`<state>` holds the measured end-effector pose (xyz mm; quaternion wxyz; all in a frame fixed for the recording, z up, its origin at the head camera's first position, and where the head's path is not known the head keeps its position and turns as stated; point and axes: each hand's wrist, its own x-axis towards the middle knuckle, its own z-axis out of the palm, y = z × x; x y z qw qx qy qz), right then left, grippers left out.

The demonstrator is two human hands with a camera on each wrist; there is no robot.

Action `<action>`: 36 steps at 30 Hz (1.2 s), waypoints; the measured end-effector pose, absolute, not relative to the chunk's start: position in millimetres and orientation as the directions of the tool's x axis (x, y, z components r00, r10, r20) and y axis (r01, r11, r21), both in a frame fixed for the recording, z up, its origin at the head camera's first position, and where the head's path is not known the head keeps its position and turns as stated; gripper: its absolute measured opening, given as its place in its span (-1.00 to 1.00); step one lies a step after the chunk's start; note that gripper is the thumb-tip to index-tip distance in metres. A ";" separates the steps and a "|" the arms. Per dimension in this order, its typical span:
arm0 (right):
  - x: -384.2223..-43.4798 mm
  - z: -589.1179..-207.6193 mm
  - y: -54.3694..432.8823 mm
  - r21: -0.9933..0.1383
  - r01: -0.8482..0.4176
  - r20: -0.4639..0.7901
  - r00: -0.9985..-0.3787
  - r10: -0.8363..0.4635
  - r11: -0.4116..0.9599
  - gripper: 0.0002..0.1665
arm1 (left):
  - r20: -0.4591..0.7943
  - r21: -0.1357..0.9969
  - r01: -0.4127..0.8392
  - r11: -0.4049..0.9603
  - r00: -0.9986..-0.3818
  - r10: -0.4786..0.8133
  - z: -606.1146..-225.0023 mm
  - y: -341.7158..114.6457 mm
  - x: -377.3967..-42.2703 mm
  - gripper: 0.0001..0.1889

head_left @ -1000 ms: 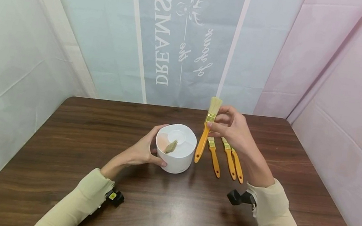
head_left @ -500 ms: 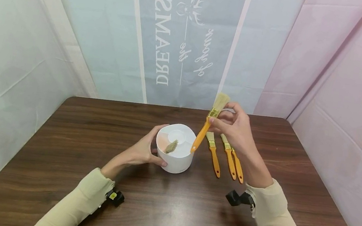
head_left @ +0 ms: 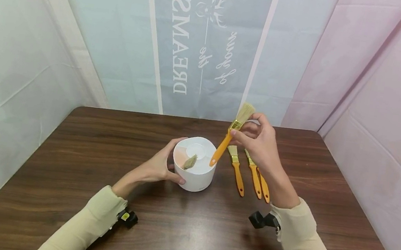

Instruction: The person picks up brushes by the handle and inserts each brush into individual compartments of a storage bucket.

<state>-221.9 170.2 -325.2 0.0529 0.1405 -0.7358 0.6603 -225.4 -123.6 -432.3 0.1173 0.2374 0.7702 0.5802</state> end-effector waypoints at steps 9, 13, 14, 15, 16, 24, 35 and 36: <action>-220.5 -326.0 169.8 -0.942 -0.320 0.306 -0.942 -0.136 0.099 -0.52 | 0.092 0.953 0.222 0.208 -0.862 0.498 -432.6 -123.4 -225.4 0.31; -219.3 -324.7 169.0 -0.934 -0.339 0.323 -0.936 -0.140 0.116 -0.50 | 0.094 0.948 0.229 0.219 -0.863 0.496 -432.7 -123.6 -226.1 0.30; -219.0 -324.5 168.8 -0.932 -0.341 0.324 -0.935 -0.141 0.123 -0.50 | 0.097 0.948 0.232 0.218 -0.862 0.497 -432.6 -123.7 -226.2 0.30; -218.7 -324.3 168.7 -0.931 -0.343 0.325 -0.935 -0.141 0.129 -0.50 | 0.099 0.948 0.234 0.216 -0.861 0.499 -432.6 -123.7 -226.3 0.31; -218.3 -324.2 168.4 -0.929 -0.344 0.325 -0.935 -0.143 0.134 -0.50 | 0.100 0.948 0.236 0.215 -0.860 0.500 -432.4 -123.7 -226.3 0.30; -217.2 -324.2 167.4 -0.926 -0.353 0.332 -0.931 -0.153 0.134 -0.60 | 0.104 0.952 0.233 0.200 -0.857 0.505 -432.8 -123.8 -226.9 0.30; -215.7 -323.9 166.3 -0.922 -0.365 0.343 -0.925 -0.162 0.133 -0.66 | 0.108 0.958 0.226 0.177 -0.854 0.509 -432.3 -123.5 -225.9 0.32; -215.7 -324.0 166.3 -0.921 -0.367 0.345 -0.924 -0.164 0.133 -0.65 | 0.109 0.957 0.228 0.177 -0.853 0.510 -432.5 -123.5 -226.0 0.32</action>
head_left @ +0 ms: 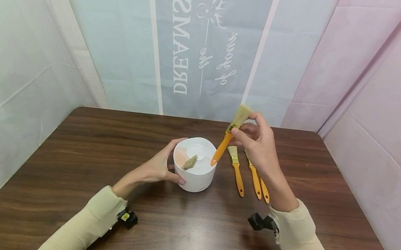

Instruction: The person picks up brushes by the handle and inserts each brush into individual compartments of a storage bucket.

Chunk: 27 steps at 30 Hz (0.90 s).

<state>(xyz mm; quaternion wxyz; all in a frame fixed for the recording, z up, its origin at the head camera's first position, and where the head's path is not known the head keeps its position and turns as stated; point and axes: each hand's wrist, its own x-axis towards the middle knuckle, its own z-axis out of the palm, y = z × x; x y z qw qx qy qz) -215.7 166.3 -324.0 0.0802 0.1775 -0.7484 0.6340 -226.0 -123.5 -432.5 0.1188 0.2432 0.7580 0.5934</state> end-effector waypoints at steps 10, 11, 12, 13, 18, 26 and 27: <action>-214.8 -324.1 166.4 -0.907 -0.392 0.364 -0.914 -0.182 0.156 -0.58 | 0.093 0.946 0.232 0.225 -0.862 0.499 -433.6 -124.3 -226.4 0.31; -214.7 -323.8 166.3 -0.905 -0.395 0.365 -0.912 -0.185 0.159 -0.58 | 0.092 0.945 0.233 0.230 -0.863 0.497 -433.4 -124.3 -226.4 0.31; -214.6 -323.7 166.2 -0.903 -0.396 0.366 -0.912 -0.188 0.164 -0.58 | 0.092 0.944 0.234 0.231 -0.863 0.497 -433.2 -124.4 -226.3 0.31; -214.5 -323.4 166.2 -0.903 -0.397 0.366 -0.911 -0.191 0.166 -0.59 | 0.094 0.943 0.237 0.233 -0.862 0.497 -433.0 -124.4 -226.1 0.31; -213.7 -322.5 165.8 -0.903 -0.391 0.358 -0.914 -0.193 0.176 -0.58 | 0.090 0.946 0.231 0.229 -0.863 0.498 -431.9 -123.7 -225.4 0.32; -213.2 -321.2 165.0 -0.901 -0.389 0.355 -0.915 -0.190 0.191 -0.54 | 0.090 0.946 0.229 0.230 -0.866 0.492 -432.3 -123.8 -225.9 0.31; -213.1 -321.2 165.0 -0.902 -0.389 0.355 -0.915 -0.191 0.190 -0.54 | 0.090 0.946 0.229 0.231 -0.866 0.492 -432.4 -123.8 -226.0 0.31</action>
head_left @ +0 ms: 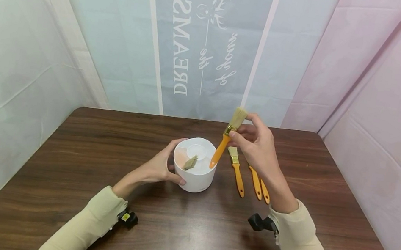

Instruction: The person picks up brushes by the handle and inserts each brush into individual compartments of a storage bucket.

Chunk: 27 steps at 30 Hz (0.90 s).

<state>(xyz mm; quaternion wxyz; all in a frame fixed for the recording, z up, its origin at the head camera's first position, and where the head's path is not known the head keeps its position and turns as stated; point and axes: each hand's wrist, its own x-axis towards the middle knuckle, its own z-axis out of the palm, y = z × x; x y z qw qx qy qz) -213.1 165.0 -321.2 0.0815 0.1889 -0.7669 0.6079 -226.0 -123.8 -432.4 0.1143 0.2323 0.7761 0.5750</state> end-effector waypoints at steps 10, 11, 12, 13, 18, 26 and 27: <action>-211.9 -321.2 164.9 -0.907 -0.386 0.352 -0.915 -0.197 0.169 -0.56 | 0.096 0.940 0.243 0.239 -0.862 0.497 -429.8 -123.6 -224.7 0.32; -211.9 -321.2 164.9 -0.908 -0.385 0.352 -0.915 -0.197 0.166 -0.57 | 0.101 0.936 0.251 0.246 -0.862 0.497 -429.5 -123.7 -224.5 0.32; -211.7 -321.3 164.8 -0.909 -0.384 0.352 -0.915 -0.196 0.164 -0.57 | 0.104 0.933 0.257 0.253 -0.863 0.495 -429.4 -123.7 -224.5 0.32; -211.6 -321.4 164.7 -0.909 -0.385 0.352 -0.915 -0.197 0.162 -0.58 | 0.106 0.929 0.263 0.261 -0.864 0.493 -429.4 -123.7 -224.5 0.32; -210.6 -321.3 164.1 -0.910 -0.384 0.352 -0.916 -0.193 0.159 -0.60 | 0.110 0.919 0.275 0.283 -0.868 0.484 -429.8 -124.1 -224.6 0.32; -207.8 -319.7 162.2 -0.889 -0.407 0.372 -0.909 -0.188 0.209 -0.59 | 0.118 0.922 0.279 0.269 -0.863 0.492 -428.3 -123.9 -224.1 0.31; -207.4 -319.6 162.0 -0.885 -0.413 0.377 -0.907 -0.190 0.215 -0.58 | 0.115 0.923 0.276 0.269 -0.864 0.491 -428.3 -123.8 -224.1 0.31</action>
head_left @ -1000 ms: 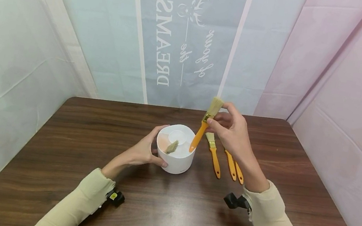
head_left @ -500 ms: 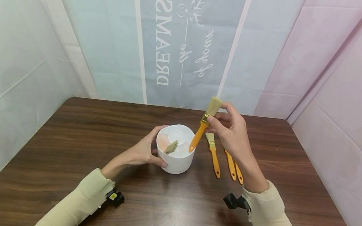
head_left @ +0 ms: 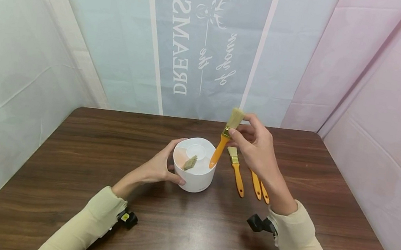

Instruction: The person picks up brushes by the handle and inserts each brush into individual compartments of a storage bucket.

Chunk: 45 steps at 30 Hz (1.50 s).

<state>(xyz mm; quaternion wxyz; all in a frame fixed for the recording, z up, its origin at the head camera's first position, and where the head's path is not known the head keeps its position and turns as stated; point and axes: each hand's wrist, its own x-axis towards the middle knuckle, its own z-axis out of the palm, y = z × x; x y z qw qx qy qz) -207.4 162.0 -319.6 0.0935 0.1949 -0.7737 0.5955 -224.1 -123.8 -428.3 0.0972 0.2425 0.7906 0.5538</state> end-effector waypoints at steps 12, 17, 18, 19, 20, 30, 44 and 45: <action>-205.2 -320.3 160.3 -0.860 -0.439 0.397 -0.896 -0.200 0.260 -0.54 | 0.105 0.920 0.269 0.284 -0.869 0.484 -430.5 -124.8 -224.4 0.31; -204.7 -321.0 160.0 -0.855 -0.451 0.407 -0.890 -0.207 0.257 -0.56 | 0.109 0.920 0.273 0.280 -0.867 0.486 -430.6 -124.8 -224.2 0.31; -204.7 -321.0 159.9 -0.854 -0.453 0.409 -0.888 -0.208 0.256 -0.56 | 0.109 0.920 0.273 0.282 -0.868 0.485 -430.5 -124.9 -224.1 0.31; -204.7 -321.1 159.8 -0.853 -0.455 0.411 -0.888 -0.209 0.255 -0.57 | 0.111 0.918 0.276 0.283 -0.867 0.486 -430.7 -125.0 -224.3 0.31; -204.7 -321.3 159.7 -0.853 -0.456 0.412 -0.887 -0.209 0.254 -0.57 | 0.112 0.918 0.278 0.284 -0.867 0.486 -431.0 -125.2 -224.6 0.31; -204.1 -320.6 159.5 -0.847 -0.464 0.421 -0.883 -0.207 0.259 -0.63 | 0.098 0.925 0.259 0.277 -0.868 0.486 -430.4 -124.7 -224.3 0.31; -202.9 -319.9 158.0 -0.826 -0.484 0.440 -0.874 -0.205 0.290 -0.63 | 0.110 0.918 0.280 0.281 -0.861 0.497 -430.4 -125.0 -224.9 0.31; -203.2 -320.2 157.9 -0.824 -0.486 0.443 -0.873 -0.205 0.291 -0.62 | 0.112 0.917 0.283 0.282 -0.860 0.497 -430.2 -125.0 -224.8 0.31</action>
